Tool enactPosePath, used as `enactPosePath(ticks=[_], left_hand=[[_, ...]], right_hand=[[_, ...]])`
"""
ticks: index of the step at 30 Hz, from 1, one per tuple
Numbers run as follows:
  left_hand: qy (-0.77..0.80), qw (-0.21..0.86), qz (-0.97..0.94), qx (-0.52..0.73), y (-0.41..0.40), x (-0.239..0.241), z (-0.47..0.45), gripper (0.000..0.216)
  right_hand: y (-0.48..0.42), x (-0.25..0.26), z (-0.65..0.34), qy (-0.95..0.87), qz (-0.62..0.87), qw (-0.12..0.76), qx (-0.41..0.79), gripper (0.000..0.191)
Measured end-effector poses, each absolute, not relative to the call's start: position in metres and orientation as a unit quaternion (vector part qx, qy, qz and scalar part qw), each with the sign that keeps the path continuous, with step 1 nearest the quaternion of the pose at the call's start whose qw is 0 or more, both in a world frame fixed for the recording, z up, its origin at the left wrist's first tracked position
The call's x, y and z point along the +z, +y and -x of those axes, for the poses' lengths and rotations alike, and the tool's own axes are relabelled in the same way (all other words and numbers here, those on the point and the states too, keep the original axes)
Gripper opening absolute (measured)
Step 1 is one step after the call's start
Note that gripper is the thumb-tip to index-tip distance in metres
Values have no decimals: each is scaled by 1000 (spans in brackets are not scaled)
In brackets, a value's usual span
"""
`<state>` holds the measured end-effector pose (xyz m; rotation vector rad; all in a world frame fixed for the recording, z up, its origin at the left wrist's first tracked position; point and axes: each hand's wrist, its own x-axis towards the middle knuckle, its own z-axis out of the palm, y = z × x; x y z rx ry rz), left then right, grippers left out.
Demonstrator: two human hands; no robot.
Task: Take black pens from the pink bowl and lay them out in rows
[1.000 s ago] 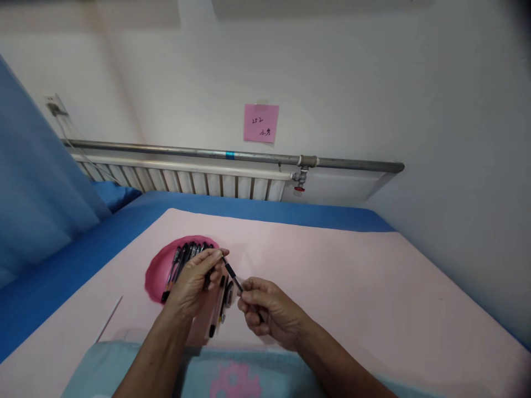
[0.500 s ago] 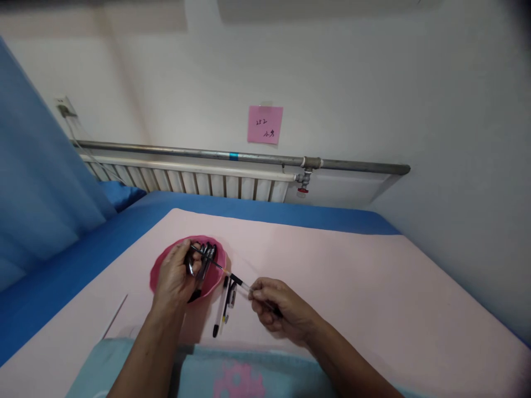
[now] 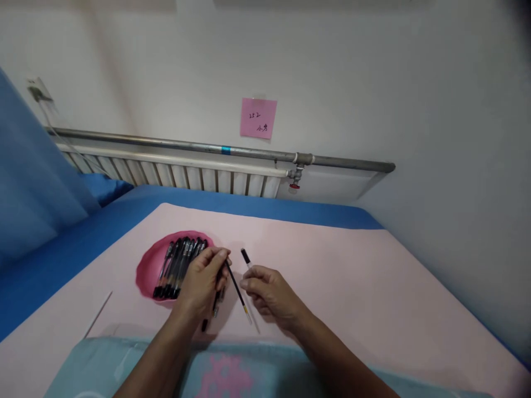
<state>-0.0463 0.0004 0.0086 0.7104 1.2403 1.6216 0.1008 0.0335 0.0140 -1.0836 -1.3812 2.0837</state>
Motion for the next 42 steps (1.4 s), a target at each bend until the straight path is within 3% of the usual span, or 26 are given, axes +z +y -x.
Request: enactPosePath(ticks=[7,9,13,16,18,20,26,30,42], left_hand=[[523,434,-301,669,-1,10,56,25],[521,414,-278,693,1,11,66,26],[524,398,-251,710,4,11,79,28],[518,408,-261,705,3,11,79,26],[516,410,-259,706,3,12,77,24],[518,407,-251,709,2,13,75,23],[516,405,-263,707,1,14,73,21],[514,413,-261,705,1,15,72,22],[497,430,-269,704,0,16,71,19]], right_hand=[[34,11,-99,-534,412,199,711,12],[37,2,-100,-563,442,187,673,21],[35,-15,-101,-753,491,137,416,37],[31,-18,-102,-859,466,57,205,25],[30,-17,-101,-874,464,19,143,19],[30,-16,-100,-875,463,19,138,16],[36,-30,-89,-834,452,92,303,10],[32,-40,-80,-828,430,136,333,4],[23,-31,-77,-840,409,103,342,1]])
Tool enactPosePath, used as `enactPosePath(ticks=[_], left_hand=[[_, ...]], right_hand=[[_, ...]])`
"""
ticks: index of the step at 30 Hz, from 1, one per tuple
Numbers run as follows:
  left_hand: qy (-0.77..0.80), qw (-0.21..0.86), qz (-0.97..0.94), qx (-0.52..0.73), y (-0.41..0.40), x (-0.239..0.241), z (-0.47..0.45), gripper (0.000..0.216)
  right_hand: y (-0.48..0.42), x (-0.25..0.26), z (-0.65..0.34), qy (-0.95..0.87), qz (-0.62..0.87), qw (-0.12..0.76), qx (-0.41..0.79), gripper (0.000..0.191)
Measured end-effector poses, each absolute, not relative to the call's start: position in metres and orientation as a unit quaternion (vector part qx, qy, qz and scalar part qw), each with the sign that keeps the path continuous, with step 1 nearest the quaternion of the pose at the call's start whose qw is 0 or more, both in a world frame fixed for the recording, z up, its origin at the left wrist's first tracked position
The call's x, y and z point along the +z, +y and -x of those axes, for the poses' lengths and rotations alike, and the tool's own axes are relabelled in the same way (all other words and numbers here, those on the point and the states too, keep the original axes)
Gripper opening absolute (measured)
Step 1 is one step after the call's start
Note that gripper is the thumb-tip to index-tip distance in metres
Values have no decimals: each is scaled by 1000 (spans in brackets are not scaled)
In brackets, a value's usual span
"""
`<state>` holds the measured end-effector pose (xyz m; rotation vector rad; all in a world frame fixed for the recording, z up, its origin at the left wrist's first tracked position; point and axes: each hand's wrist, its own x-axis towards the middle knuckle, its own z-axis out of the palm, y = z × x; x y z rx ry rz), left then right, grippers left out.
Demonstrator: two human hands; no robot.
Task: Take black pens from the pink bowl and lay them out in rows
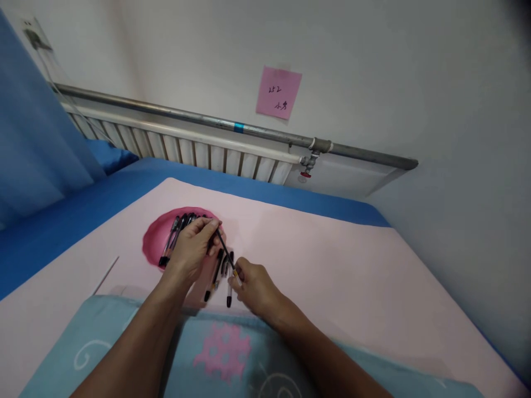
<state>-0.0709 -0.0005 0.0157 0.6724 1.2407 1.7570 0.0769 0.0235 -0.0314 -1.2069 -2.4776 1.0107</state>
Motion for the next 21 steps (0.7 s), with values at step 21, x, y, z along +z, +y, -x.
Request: enactPosePath(ticks=[21], left_hand=[[511,422,-271,698,0,14,70,17]], right_hand=[[15,-32,-73,-851,365,118,359,6]])
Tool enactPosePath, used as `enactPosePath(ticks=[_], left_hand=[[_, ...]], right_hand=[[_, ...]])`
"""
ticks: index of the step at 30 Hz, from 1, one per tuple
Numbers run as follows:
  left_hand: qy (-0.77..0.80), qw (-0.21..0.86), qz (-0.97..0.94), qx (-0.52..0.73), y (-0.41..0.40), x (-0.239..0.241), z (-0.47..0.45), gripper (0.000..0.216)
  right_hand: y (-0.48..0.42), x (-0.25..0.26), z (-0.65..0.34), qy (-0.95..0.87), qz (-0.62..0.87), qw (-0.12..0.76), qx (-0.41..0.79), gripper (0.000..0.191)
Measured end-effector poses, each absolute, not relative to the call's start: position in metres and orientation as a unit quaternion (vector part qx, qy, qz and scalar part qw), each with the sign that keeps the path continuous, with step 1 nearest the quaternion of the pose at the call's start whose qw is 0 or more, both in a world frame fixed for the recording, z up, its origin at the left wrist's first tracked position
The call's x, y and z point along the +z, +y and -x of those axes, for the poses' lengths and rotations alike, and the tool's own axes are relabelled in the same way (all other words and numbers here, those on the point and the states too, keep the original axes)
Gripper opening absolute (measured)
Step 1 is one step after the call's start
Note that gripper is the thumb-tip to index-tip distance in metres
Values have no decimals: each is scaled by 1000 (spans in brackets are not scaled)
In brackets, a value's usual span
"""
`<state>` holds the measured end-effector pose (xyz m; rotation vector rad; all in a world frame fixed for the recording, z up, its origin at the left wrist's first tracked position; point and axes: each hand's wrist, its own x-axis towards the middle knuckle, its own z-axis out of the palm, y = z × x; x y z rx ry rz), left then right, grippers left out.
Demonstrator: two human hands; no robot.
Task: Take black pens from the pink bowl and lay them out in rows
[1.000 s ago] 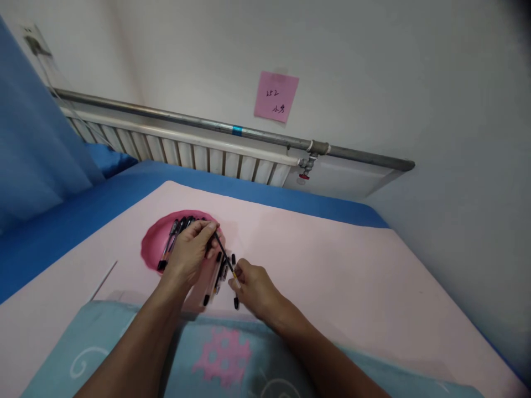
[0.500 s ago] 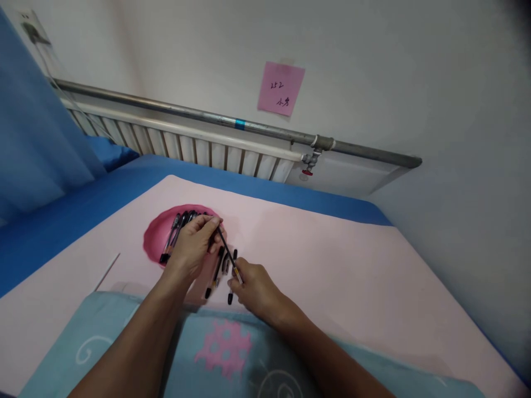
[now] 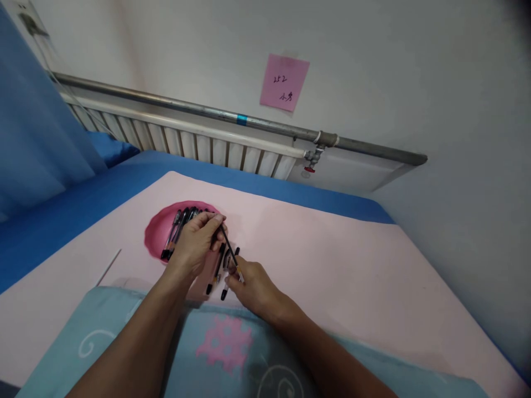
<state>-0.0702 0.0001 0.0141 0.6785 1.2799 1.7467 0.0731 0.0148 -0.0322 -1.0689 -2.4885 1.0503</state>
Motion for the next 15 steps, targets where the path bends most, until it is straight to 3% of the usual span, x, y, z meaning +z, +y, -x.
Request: enactPosePath(ticks=[8,11,15], left_hand=[[515,428,-275,690,1,13,72,18],[517,430,-277,686,0,12,71,19],[520,445,-304,663,0,10,62,20]], right_hand=[[21,-30,-74,-838,349,153,390,1],[29,-21,-79,-742,406,176,503,10],[32,0,-83,-622,387,133,668,26]])
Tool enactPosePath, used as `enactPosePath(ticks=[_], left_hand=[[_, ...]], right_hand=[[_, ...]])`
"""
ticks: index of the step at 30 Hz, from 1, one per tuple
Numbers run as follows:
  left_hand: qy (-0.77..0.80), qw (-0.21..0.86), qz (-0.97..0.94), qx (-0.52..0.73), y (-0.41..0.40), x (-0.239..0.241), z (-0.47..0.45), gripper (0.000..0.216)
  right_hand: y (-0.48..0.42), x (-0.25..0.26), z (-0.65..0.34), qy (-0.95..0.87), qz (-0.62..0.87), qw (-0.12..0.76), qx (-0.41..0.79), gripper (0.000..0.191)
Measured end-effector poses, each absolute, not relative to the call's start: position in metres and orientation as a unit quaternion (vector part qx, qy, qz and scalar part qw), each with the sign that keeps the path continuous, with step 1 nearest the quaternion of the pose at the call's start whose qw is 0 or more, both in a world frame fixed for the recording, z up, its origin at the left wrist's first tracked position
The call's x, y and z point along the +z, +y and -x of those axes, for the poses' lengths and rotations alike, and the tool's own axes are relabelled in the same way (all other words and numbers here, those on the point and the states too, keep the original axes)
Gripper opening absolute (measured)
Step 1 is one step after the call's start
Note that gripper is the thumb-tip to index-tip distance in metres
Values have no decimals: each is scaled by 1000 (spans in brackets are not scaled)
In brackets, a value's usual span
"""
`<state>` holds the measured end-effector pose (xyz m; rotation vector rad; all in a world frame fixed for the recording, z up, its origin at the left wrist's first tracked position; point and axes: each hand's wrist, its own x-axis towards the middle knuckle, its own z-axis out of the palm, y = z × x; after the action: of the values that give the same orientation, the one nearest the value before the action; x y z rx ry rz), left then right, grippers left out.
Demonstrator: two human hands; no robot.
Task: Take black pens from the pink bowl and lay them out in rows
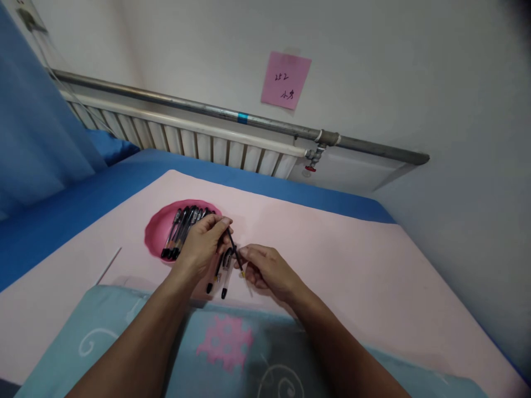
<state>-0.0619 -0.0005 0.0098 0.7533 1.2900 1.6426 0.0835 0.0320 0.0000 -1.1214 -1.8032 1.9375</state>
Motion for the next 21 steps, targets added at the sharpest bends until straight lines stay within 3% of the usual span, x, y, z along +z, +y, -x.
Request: enactPosePath(ticks=[5,10,17,21], left_hand=[[532,443,-321,646,0,9,58,20],[565,362,-268,691,2,10,78,21],[550,393,-280,682,2,11,75,19],[543,395,-284,684,1,12,71,20]], right_hand=[[27,4,-85,-635,340,154,677,13],[32,-14,-90,-650,430,74,621,5],[26,-19,-82,-643,479,43,596,37],[20,-18,-77,-654,473,52,588,39]])
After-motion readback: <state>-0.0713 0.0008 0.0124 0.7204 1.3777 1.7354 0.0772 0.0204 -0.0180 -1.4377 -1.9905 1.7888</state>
